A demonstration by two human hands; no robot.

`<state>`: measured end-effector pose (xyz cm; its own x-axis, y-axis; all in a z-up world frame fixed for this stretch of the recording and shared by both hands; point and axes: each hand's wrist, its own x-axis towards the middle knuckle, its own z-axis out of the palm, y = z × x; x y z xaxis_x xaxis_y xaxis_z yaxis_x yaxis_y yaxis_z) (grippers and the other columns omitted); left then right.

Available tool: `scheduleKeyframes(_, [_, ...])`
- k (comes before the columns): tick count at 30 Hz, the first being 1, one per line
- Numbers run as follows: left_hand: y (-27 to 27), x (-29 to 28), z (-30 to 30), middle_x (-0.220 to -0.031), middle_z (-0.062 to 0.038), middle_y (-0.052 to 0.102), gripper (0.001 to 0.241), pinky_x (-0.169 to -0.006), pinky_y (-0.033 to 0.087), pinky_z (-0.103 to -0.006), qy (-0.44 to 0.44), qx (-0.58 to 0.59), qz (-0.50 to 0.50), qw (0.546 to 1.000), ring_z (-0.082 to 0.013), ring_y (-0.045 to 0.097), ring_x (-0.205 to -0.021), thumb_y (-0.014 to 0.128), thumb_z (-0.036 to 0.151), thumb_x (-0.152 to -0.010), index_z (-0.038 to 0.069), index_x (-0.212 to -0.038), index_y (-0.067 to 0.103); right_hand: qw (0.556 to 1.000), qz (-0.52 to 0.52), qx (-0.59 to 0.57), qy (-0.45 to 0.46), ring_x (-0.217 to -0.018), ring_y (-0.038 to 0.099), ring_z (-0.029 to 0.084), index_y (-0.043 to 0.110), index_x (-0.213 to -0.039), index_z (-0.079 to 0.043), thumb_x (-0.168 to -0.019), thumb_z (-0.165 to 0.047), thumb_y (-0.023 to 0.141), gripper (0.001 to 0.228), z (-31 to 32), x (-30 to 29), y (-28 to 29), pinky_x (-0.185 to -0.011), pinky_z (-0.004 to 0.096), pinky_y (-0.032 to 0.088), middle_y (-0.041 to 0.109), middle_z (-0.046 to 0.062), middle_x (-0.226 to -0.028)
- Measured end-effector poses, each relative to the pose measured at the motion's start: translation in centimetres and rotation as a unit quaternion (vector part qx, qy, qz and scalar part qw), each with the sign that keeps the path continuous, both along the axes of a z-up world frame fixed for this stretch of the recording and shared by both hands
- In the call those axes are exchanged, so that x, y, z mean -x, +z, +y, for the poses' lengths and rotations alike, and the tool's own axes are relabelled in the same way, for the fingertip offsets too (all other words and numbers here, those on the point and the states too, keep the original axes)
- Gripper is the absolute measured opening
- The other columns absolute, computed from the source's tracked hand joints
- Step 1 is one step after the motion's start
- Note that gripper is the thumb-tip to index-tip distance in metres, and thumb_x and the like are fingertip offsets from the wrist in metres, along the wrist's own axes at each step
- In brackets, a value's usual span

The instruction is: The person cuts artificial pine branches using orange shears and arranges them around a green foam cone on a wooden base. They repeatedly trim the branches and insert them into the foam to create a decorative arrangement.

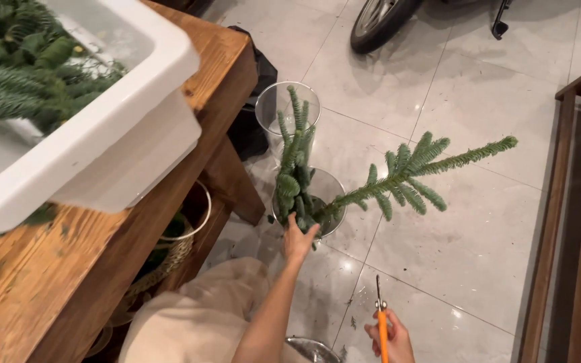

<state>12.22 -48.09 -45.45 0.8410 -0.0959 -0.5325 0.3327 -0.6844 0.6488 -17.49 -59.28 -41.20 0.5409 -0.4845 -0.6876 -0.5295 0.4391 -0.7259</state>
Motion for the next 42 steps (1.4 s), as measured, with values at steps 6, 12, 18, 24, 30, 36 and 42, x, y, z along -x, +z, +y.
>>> scheduleKeyframes(6, [-4.4, -3.3, -0.2, -0.115, -0.015, 0.067, 0.024, -0.086, 0.051, -0.0467, 0.124, 0.033, 0.022, 0.992, -0.0335, 0.066, -0.102, 0.052, 0.021, -0.099, 0.023, -0.120, 0.065, 0.998, 0.041, -0.037, -0.035, -0.038, 0.043, 0.025, 0.059, -0.096, -0.004, -0.083, 0.008, 0.073, 0.023, -0.2, -0.4, -1.1, -0.038, 0.034, 0.037, 0.048, 0.014, -0.056])
scheduleKeyframes(12, [-3.5, -4.0, 3.1, -0.084, -0.014, 0.078, 0.032, -0.062, 0.063, -0.0307, 0.167, 0.222, -0.024, 0.960, -0.0220, 0.075, -0.066, 0.045, 0.018, -0.099, 0.004, -0.109, 0.073, 0.996, 0.059, -0.047, -0.045, -0.043, 0.040, 0.025, 0.059, -0.102, -0.003, -0.085, 0.003, 0.073, 0.023, -0.7, -1.7, 0.0, -0.043, 0.035, 0.037, 0.055, 0.019, -0.065])
scheduleKeyframes(18, [7.5, -1.7, 5.8, -0.084, -0.013, 0.080, 0.046, -0.078, 0.060, -0.0273, 0.169, 0.221, -0.037, 0.960, -0.0213, 0.077, -0.077, 0.044, 0.019, -0.101, -0.002, -0.083, 0.080, 0.992, 0.093, -0.050, -0.076, -0.046, 0.041, 0.025, 0.060, -0.103, -0.005, -0.085, 0.003, 0.073, 0.024, -0.8, -1.1, 0.4, -0.047, 0.036, 0.038, 0.063, 0.021, -0.071])
scheduleKeyframes(24, [8.9, 0.4, 6.2, -0.080, -0.015, 0.078, 0.033, -0.079, 0.061, -0.0302, 0.204, 0.233, -0.066, 0.949, -0.0222, 0.077, -0.075, 0.049, 0.014, -0.094, -0.001, -0.099, 0.078, 0.995, 0.047, -0.037, -0.074, -0.047, 0.044, 0.025, 0.059, -0.102, -0.004, -0.086, 0.002, 0.073, 0.022, -1.0, -0.2, 0.0, -0.045, 0.036, 0.040, 0.051, 0.014, -0.063])
scheduleKeyframes(30, [5.8, 5.1, 3.8, -0.076, -0.010, 0.078, 0.022, -0.070, 0.062, -0.0341, 0.207, 0.233, -0.078, 0.947, -0.0209, 0.077, -0.071, 0.054, 0.014, -0.091, 0.007, -0.097, 0.074, 0.994, 0.064, -0.038, -0.076, -0.047, 0.044, 0.025, 0.059, -0.100, -0.005, -0.084, 0.001, 0.074, 0.023, -1.1, -0.9, 0.1, -0.046, 0.036, 0.039, 0.049, 0.013, -0.062])
scheduleKeyframes(36, [6.0, 5.3, 3.7, -0.065, 0.001, 0.059, 0.047, -0.072, 0.048, -0.0357, -0.066, 0.016, 0.080, 0.994, -0.0137, 0.054, -0.061, 0.063, 0.028, -0.094, 0.027, -0.140, 0.055, 0.998, 0.025, -0.014, -0.048, -0.045, 0.044, 0.023, 0.060, -0.099, -0.005, -0.082, -0.001, 0.075, 0.023, -0.9, -0.6, -0.4, -0.044, 0.035, 0.040, 0.049, 0.012, -0.059])
scheduleKeyframes(42, [16.4, -0.4, 8.7, -0.089, 0.003, 0.078, 0.022, -0.081, 0.053, -0.0362, 0.052, -0.005, -0.193, 0.980, -0.0210, 0.072, -0.085, 0.054, 0.020, -0.084, 0.025, -0.095, 0.073, 0.993, 0.077, -0.037, -0.084, -0.050, 0.041, 0.025, 0.060, -0.102, -0.005, -0.085, 0.000, 0.074, 0.023, -0.9, -0.7, 0.1, -0.048, 0.036, 0.037, 0.053, 0.015, -0.064])
